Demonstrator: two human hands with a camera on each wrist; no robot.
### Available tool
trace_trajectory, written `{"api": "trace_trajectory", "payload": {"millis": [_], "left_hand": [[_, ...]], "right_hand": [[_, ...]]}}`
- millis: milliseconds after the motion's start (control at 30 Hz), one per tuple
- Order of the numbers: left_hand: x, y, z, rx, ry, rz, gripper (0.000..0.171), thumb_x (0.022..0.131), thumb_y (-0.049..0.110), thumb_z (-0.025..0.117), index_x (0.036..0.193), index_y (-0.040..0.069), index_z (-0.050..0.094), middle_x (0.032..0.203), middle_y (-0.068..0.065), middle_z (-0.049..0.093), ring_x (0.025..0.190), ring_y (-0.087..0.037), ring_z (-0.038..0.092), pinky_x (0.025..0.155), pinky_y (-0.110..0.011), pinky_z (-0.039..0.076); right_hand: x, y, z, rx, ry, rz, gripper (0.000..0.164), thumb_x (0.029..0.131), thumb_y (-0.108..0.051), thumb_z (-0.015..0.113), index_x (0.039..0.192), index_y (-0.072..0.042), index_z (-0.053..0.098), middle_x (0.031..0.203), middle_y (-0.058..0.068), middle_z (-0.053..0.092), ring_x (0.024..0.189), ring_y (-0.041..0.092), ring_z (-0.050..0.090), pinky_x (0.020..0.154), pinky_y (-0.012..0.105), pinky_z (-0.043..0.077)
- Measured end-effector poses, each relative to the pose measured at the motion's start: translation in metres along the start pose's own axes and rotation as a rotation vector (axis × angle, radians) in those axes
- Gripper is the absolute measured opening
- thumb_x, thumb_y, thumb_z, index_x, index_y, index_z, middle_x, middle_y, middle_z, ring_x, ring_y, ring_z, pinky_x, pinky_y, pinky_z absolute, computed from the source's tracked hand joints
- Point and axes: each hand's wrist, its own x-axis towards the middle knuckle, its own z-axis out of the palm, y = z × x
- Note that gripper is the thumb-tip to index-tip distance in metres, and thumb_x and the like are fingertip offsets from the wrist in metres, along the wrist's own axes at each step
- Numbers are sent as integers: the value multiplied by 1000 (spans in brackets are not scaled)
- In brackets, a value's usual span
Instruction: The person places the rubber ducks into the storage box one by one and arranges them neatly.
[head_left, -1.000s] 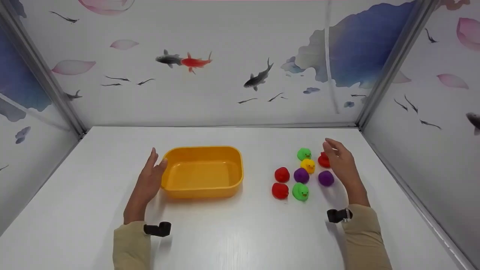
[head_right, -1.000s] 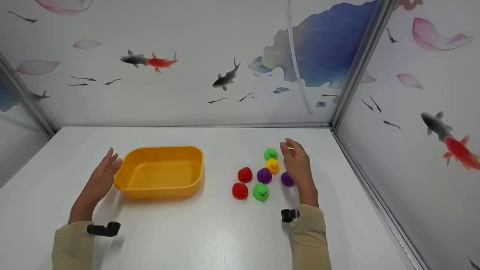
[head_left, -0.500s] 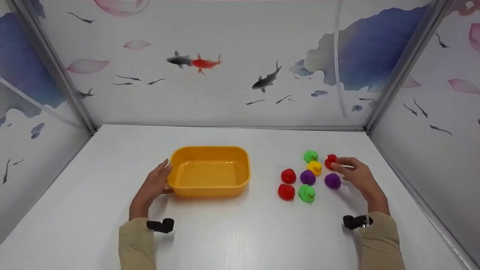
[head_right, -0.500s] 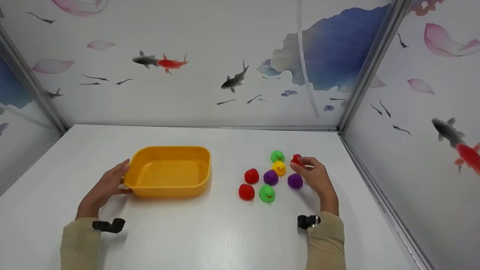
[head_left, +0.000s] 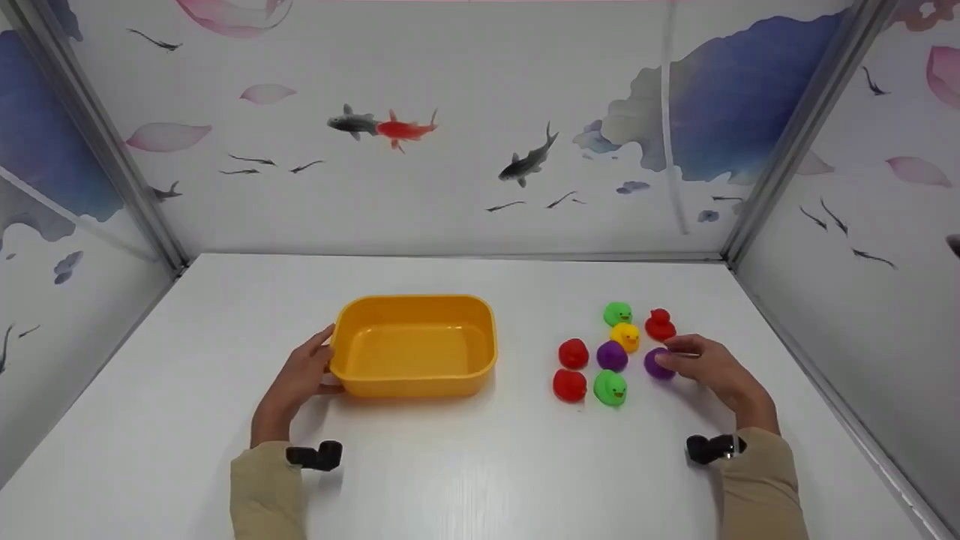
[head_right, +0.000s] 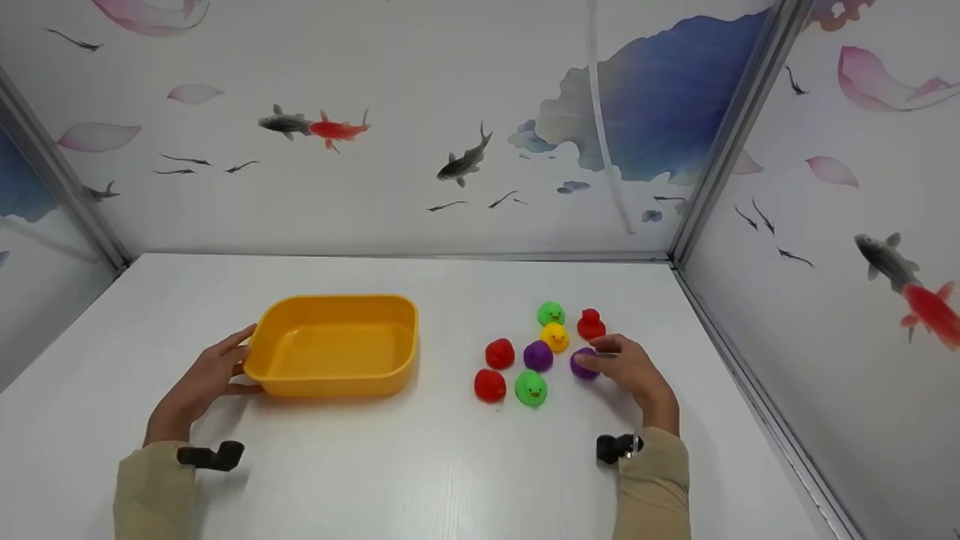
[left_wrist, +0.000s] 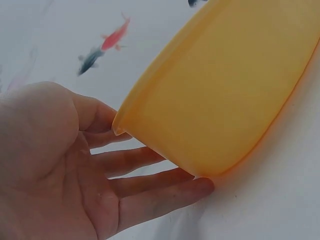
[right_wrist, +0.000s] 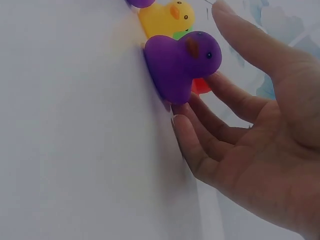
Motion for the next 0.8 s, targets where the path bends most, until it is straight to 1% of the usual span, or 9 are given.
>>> {"api": "trace_trajectory", "payload": {"millis": [67, 200, 367, 467, 600, 700, 767, 800], "left_hand": [[0, 0, 0, -6, 2, -11, 57, 108, 25, 29, 163, 21, 13, 154, -21, 44, 119, -30, 59, 97, -40, 58], [0, -1, -1, -19, -4, -17, 57, 108, 26, 30, 162, 22, 14, 155, -20, 42, 120, -30, 58, 98, -40, 58], [-1, 0, -2, -14, -10, -18, 57, 108, 27, 31, 162, 22, 14, 155, -20, 42, 120, -30, 58, 98, -40, 57], [0, 0, -3, -8, -12, -9, 58, 108, 26, 31, 163, 21, 13, 155, -21, 42, 122, -31, 57, 98, -40, 57], [0, -1, -3, -17, -9, -4, 58, 107, 26, 31, 162, 21, 14, 154, -21, 43, 119, -30, 58, 97, -40, 58], [0, -2, -4, -28, -6, -4, 57, 107, 26, 32, 162, 22, 16, 152, -20, 44, 116, -29, 59, 97, -40, 58], [0, -3, -3, -29, -9, -4, 57, 108, 28, 33, 162, 23, 17, 152, -20, 45, 116, -28, 59, 97, -39, 58], [0, -3, -3, -28, -11, -3, 57, 108, 29, 33, 162, 23, 17, 152, -20, 45, 116, -28, 59, 97, -39, 58]], "right_hand": [[0, 1, 1, 12, 0, 2, 90, 83, -56, 75, 149, -6, 39, 153, 25, 38, 139, 42, 35, 119, 62, 30], [1, 2, 1, 4, -1, 6, 89, 83, -53, 76, 148, -5, 39, 151, 26, 39, 140, 44, 31, 119, 64, 28], [1, 3, 2, -35, -4, 19, 91, 81, -56, 76, 147, -4, 42, 149, 27, 40, 137, 46, 32, 118, 65, 29], [2, 1, 3, -56, 3, 22, 90, 81, -58, 75, 146, -3, 44, 147, 27, 41, 135, 45, 33, 117, 64, 31], [2, -3, 4, -71, 9, 20, 85, 82, -58, 74, 142, -4, 47, 145, 26, 45, 131, 42, 40, 113, 58, 38], [2, -6, 4, -86, 8, 16, 79, 84, -58, 73, 139, -6, 50, 144, 24, 47, 125, 38, 48, 108, 51, 44], [1, -10, 3, -91, 10, 21, 77, 84, -58, 72, 138, -7, 51, 142, 23, 49, 120, 35, 52, 102, 45, 47], [0, -11, 2, -91, 12, 22, 76, 85, -58, 72, 138, -7, 51, 141, 22, 50, 118, 34, 54, 101, 45, 47]]}}
